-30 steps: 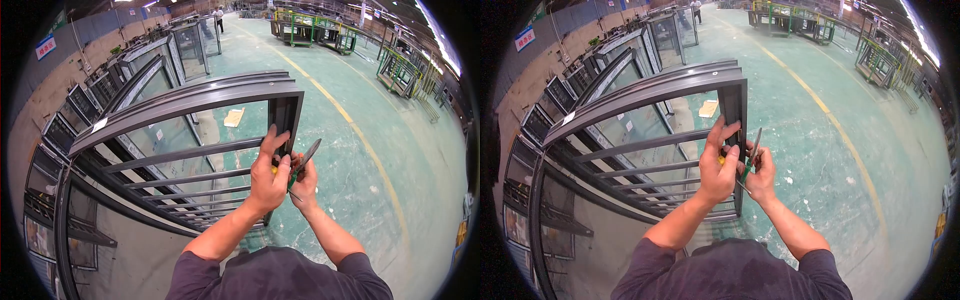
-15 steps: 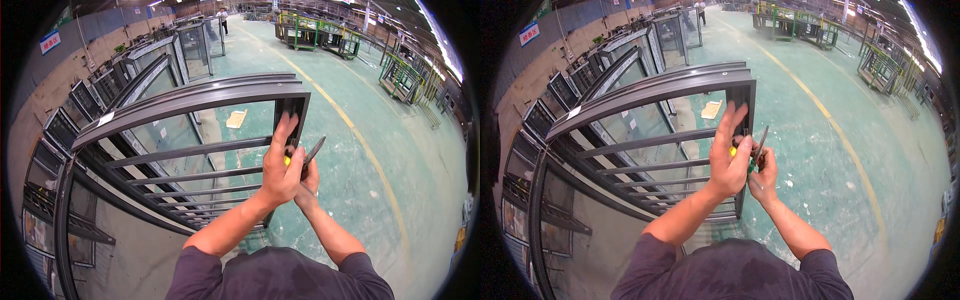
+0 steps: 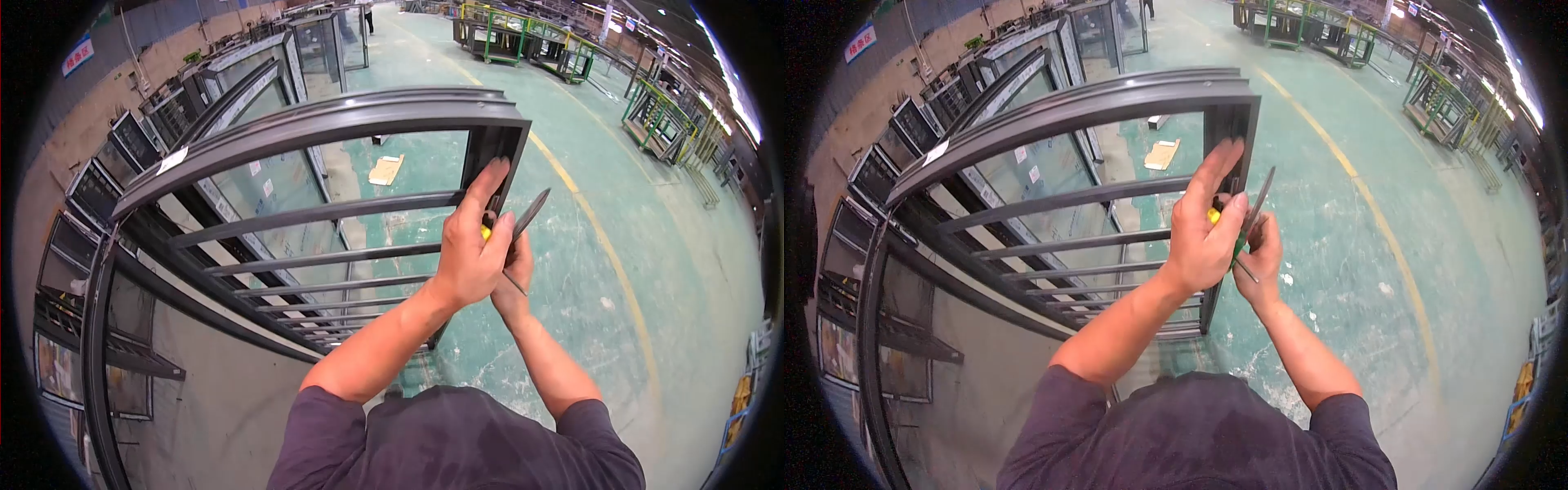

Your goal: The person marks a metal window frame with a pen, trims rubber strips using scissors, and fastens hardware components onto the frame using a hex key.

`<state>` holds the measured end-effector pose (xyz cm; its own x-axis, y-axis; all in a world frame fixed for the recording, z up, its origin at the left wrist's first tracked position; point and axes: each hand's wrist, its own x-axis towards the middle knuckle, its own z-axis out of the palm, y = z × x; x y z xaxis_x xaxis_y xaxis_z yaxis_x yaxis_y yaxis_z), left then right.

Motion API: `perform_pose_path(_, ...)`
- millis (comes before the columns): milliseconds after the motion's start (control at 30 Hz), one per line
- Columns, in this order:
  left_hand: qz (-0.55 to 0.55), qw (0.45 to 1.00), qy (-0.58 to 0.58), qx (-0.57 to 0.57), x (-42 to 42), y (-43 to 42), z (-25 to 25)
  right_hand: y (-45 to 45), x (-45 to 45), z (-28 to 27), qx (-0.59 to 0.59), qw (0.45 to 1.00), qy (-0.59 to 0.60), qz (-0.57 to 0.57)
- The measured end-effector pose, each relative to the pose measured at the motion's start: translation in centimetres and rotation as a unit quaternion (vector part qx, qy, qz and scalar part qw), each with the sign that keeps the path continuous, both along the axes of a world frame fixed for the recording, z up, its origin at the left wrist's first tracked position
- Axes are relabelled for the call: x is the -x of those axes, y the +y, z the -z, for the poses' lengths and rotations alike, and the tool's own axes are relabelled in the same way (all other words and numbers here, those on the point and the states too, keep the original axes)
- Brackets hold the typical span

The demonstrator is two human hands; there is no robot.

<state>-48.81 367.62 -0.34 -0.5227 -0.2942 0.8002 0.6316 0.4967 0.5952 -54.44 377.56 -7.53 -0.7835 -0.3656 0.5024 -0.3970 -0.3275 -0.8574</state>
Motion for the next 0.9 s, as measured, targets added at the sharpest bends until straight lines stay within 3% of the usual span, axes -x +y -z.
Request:
perform_pose_path(133, 0.105, 0.984, -0.069, -0.130, -1.6, 0.0, 0.3, 0.3, -0.7, -1.2, -0.002, 0.999, 0.008, -0.034)
perform_pose_path(233, 0.157, 0.940, -0.057, -0.297, -3.3, 1.1, 3.0, 1.2, -1.0, 0.7, 0.036, 0.999, -0.021, -0.021)
perform_pose_path(333, 0.036, 0.938, -0.169, -0.301, -4.2, -0.1, 9.0, 3.0, -2.4, 2.0, 0.027, 0.999, -0.031, 0.005)
perform_pose_path(433, 0.058, 0.895, -0.252, -0.365, -5.4, -0.3, 17.3, 5.1, -4.6, 5.7, -0.020, 0.991, -0.133, -0.027)
perform_pose_path(533, 0.112, 0.817, -0.359, -0.437, -7.2, 0.9, 22.4, 6.3, -7.8, 11.2, -0.097, 0.967, -0.233, -0.023)
perform_pose_path(600, 0.131, 0.823, -0.388, -0.395, -8.3, 1.6, 23.5, 6.7, -9.8, 13.3, -0.143, 0.945, -0.293, -0.033)
perform_pose_path(700, 0.106, 0.878, -0.377, -0.274, -9.5, 2.4, 25.2, 6.1, -12.7, 15.3, -0.099, 0.916, -0.389, -0.004)
perform_pose_path(767, 0.113, 0.862, -0.409, -0.277, -10.1, 2.4, 24.8, 6.4, -13.7, 16.7, -0.116, 0.909, -0.399, 0.015)
perform_pose_path(833, 0.056, 0.912, -0.351, -0.206, -9.6, 2.3, 25.0, 6.8, -14.0, 18.3, -0.117, 0.919, -0.373, 0.056)
perform_pose_path(900, -0.006, 0.949, -0.288, -0.128, -7.1, 0.4, 22.1, 7.6, -14.2, 18.4, -0.144, 0.913, -0.375, 0.072)
